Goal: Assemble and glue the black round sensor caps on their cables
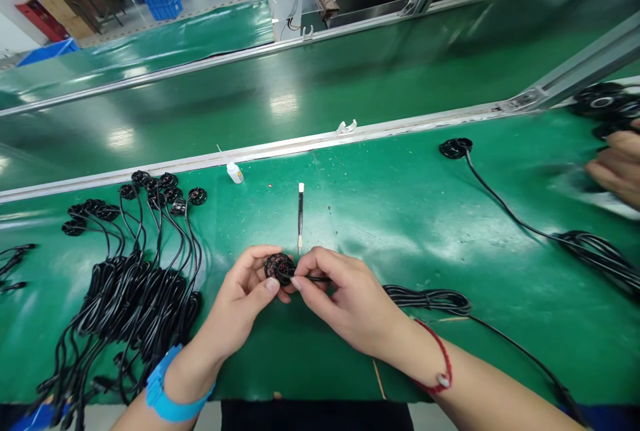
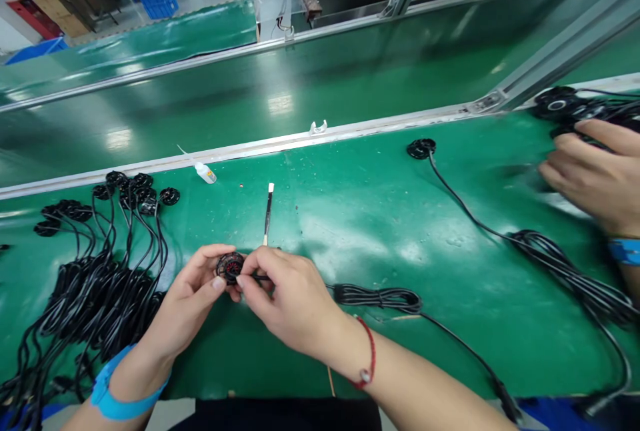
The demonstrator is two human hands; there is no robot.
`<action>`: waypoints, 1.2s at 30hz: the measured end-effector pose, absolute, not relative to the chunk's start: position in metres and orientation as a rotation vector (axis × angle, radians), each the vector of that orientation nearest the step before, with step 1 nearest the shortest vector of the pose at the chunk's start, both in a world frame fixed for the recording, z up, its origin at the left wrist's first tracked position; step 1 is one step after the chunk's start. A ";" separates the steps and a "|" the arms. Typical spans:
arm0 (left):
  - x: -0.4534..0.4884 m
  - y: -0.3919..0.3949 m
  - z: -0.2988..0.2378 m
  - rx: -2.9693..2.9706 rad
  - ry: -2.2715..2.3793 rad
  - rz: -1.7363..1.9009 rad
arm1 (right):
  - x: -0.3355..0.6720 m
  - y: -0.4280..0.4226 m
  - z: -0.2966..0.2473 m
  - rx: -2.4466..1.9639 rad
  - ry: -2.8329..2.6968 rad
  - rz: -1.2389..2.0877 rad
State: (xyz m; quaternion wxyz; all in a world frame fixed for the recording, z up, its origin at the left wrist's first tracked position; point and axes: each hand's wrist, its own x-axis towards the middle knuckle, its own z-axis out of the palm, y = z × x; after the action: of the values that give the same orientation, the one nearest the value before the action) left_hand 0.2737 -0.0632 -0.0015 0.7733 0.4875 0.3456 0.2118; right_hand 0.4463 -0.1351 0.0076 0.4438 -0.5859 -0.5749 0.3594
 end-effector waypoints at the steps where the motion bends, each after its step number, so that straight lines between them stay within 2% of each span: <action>1: 0.274 -0.063 -0.001 1.055 0.747 0.457 | 0.446 -0.135 0.007 -1.447 -1.408 0.912; 6: 0.273 -0.063 -0.001 1.043 0.727 0.444 | 0.445 -0.133 0.008 -1.421 -1.364 0.956; 20: 0.274 -0.061 0.001 1.091 0.762 0.496 | 0.455 -0.134 0.010 -1.529 -1.611 0.798; 27: 0.275 -0.061 -0.001 1.098 0.758 0.495 | 0.455 -0.132 0.007 -1.417 -1.587 0.790; 36: 0.275 -0.061 0.001 1.100 0.765 0.499 | 0.453 -0.132 0.009 -1.494 -1.565 0.789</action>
State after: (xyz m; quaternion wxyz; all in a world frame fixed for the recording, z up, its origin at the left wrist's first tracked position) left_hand 0.2747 -0.0611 0.0012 0.7551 0.5044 0.3508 0.2290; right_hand 0.4525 -0.1319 0.0094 0.4072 -0.5926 -0.6206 0.3128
